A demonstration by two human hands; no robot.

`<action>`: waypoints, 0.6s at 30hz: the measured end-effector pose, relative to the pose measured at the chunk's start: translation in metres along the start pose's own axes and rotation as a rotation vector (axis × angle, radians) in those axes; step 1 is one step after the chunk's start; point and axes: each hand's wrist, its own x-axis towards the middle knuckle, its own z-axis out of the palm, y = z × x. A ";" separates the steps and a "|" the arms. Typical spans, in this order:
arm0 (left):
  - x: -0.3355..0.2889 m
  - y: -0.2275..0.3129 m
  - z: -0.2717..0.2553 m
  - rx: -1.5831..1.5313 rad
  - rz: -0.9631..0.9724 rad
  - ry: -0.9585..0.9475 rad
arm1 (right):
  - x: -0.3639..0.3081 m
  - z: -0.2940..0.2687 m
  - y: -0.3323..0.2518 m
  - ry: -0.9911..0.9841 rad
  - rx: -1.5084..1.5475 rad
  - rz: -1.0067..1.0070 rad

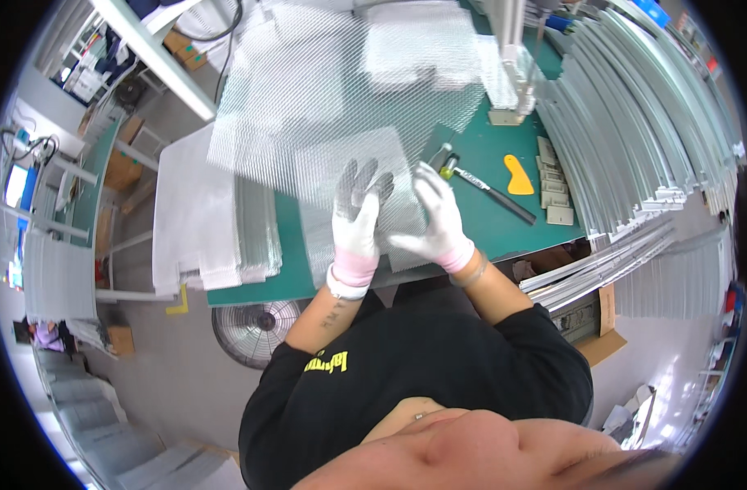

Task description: The person assembles a rectangular panel by placing a mesh sheet on a workbench, inserting a plastic bracket, and securing it with metal frame pieces. They use a power drill to fasten the components together and then stack the finished unit with others.

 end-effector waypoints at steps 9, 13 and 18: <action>-0.029 0.065 -0.092 0.444 -0.339 -0.065 | 0.015 -0.066 -0.035 -0.171 -0.140 0.552; -0.038 0.055 -0.096 0.725 -0.073 0.148 | 0.001 -0.038 -0.033 -0.245 -0.075 0.608; -0.031 0.051 -0.116 1.490 0.064 -0.058 | -0.016 -0.013 -0.023 -0.369 -0.073 0.727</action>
